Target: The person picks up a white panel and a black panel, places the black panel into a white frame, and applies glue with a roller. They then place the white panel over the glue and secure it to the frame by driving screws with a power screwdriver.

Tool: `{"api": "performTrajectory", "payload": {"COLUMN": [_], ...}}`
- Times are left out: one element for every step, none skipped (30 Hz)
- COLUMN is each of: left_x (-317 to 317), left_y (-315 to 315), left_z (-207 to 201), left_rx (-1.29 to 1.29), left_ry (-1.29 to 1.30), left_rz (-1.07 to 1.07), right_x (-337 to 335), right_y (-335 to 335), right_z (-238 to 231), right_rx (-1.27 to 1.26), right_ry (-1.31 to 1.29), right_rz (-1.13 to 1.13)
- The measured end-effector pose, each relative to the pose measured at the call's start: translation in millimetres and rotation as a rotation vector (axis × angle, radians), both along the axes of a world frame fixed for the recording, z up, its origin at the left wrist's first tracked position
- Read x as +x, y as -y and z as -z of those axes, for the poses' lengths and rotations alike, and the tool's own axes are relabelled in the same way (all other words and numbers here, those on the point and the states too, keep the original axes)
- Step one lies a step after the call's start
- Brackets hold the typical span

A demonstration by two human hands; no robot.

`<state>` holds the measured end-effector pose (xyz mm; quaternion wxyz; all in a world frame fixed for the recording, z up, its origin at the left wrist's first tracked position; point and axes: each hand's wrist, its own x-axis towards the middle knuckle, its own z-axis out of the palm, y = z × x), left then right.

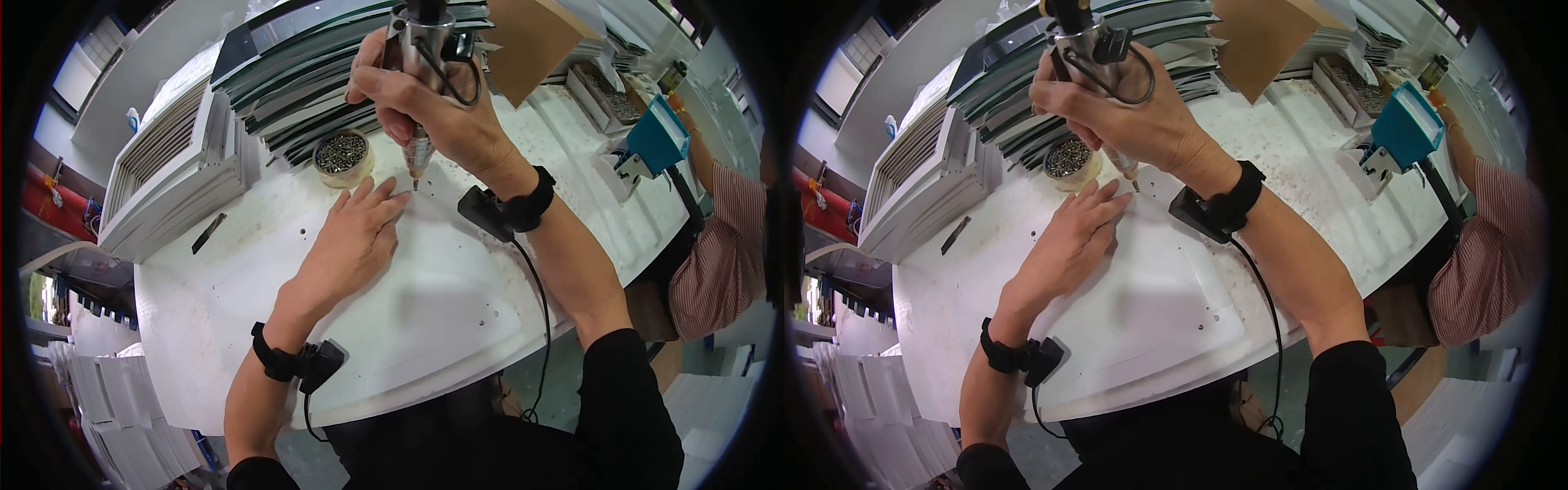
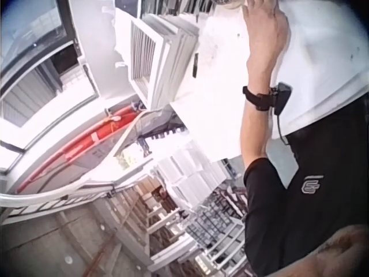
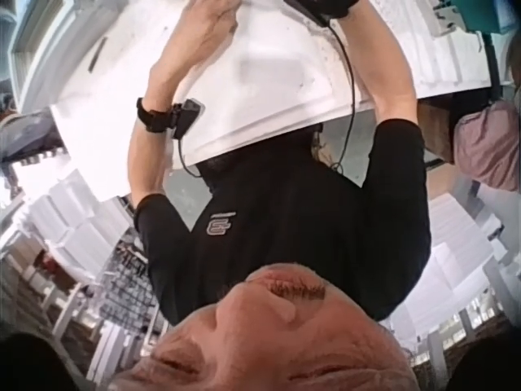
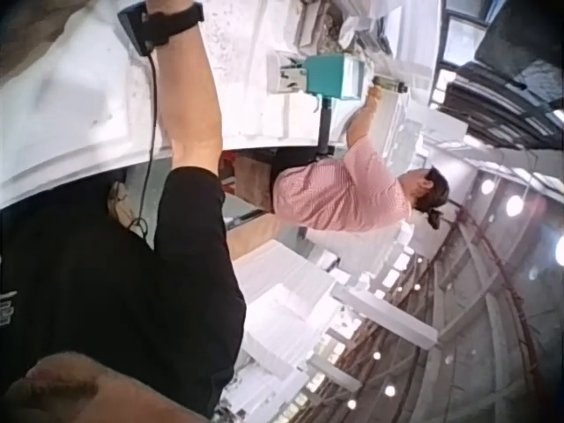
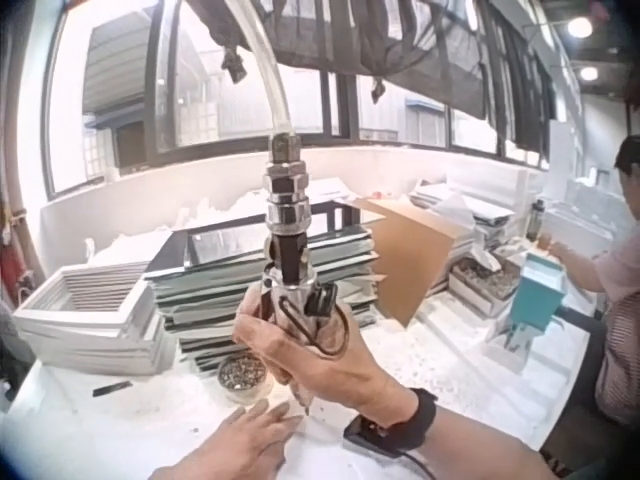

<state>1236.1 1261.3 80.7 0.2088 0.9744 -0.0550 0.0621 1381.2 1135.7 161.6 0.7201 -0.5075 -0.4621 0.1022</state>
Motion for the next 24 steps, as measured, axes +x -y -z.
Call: {"api": "performTrajectory", "payload": {"left_x": [-3.4, -8.5, -16.9, -26.5, -36.0, -45.0, -53.5, -61.2, -66.0, -70.5, -74.0, -77.2, -79.6, -81.1, -82.2, -83.2, -82.9, -81.2, -77.6, -76.5, -77.4, -76.0, -75.9, -77.5], "left_y": [-6.5, -12.8, -18.5, -21.8, -24.5, -26.3, -25.1, -23.0, -22.0, -22.6, -23.7, -24.8, -26.1, -27.7, -29.3, -30.5, -30.4, -29.9, -30.7, -31.0, -32.3, -30.4, -29.4, -30.4], "left_z": [-1.7, -3.6, -7.5, -12.6, -16.7, -18.6, -18.2, -17.4, -17.1, -15.3, -11.0, -7.7, -6.8, -6.7, -6.4, -5.7, -4.4, -2.2, 1.2, 3.7, 5.1, 6.6, 7.7, 7.5], "left_rx": [-0.233, -0.466, -0.46, -0.431, -0.401, -0.23, -0.227, -0.275, -0.323, -0.321, -0.27, -0.219, -0.215, -0.179, -0.141, -0.134, -0.088, -0.041, -0.034, 0.007, 0.049, 0.055, 0.123, 0.19], "left_ry": [-0.028, -0.055, -0.055, 0.003, 0.062, 0.105, 0.108, 0.043, -0.023, -0.02, 0.012, 0.044, 0.046, 0.076, 0.105, 0.107, 0.133, 0.159, 0.232, 0.241, 0.248, 0.248, 0.237, 0.225], "left_rz": [-0.031, -0.063, -0.069, -0.18, -0.291, -0.278, -0.283, -0.318, -0.352, -0.356, -0.348, -0.339, -0.345, -0.313, -0.281, -0.293, -0.263, -0.235, -0.192, -0.185, -0.178, -0.194, -0.172, -0.148], "right_x": [-0.8, -3.8, -7.5, -11.6, -19.1, -16.8, -17.3, -20.4, -26.9, -34.9, -39.8, -43.7, -47.7, -52.7, -57.0, -60.7, -63.4, -64.2, -73.0, -76.5, -79.4, -82.2, -86.4, -91.8], "right_y": [2.4, 6.3, 9.4, 12.9, 23.9, 24.6, 22.0, 23.9, 26.7, 28.8, 30.9, 33.2, 34.2, 34.4, 35.0, 34.7, 34.5, 35.5, 35.9, 37.0, 37.2, 39.3, 39.1, 36.7], "right_z": [-4.8, -10.1, -16.4, -20.0, -32.2, -24.6, -21.0, -19.4, -18.2, -18.2, -17.9, -17.6, -17.1, -16.9, -17.3, -18.1, -18.2, -15.7, -16.4, -17.6, -18.1, -18.8, -19.9, -22.1], "right_rx": [0.007, 0.019, 0.031, 0.133, 0.055, 0.095, 0.137, 0.14, 0.16, 0.18, 0.183, 0.169, 0.157, 0.162, 0.166, 0.139, 0.113, 0.148, 0.182, 0.187, 0.192, 0.2, 0.207, 0.197], "right_ry": [0.072, 0.094, 0.116, 0.144, 0.011, 0.033, 0.058, 0.06, 0.027, -0.009, -0.009, -0.033, -0.059, -0.056, -0.057, -0.027, 0.004, -0.006, -0.046, -0.035, -0.025, -0.027, -0.029, 0.001], "right_rz": [0.049, 0.087, 0.125, 0.14, 0.075, 0.071, 0.063, 0.058, 0.05, 0.04, 0.035, 0.026, 0.015, 0.011, 0.003, 0.027, 0.049, 0.019, 0.072, 0.065, 0.059, 0.063, 0.068, 0.072]}}
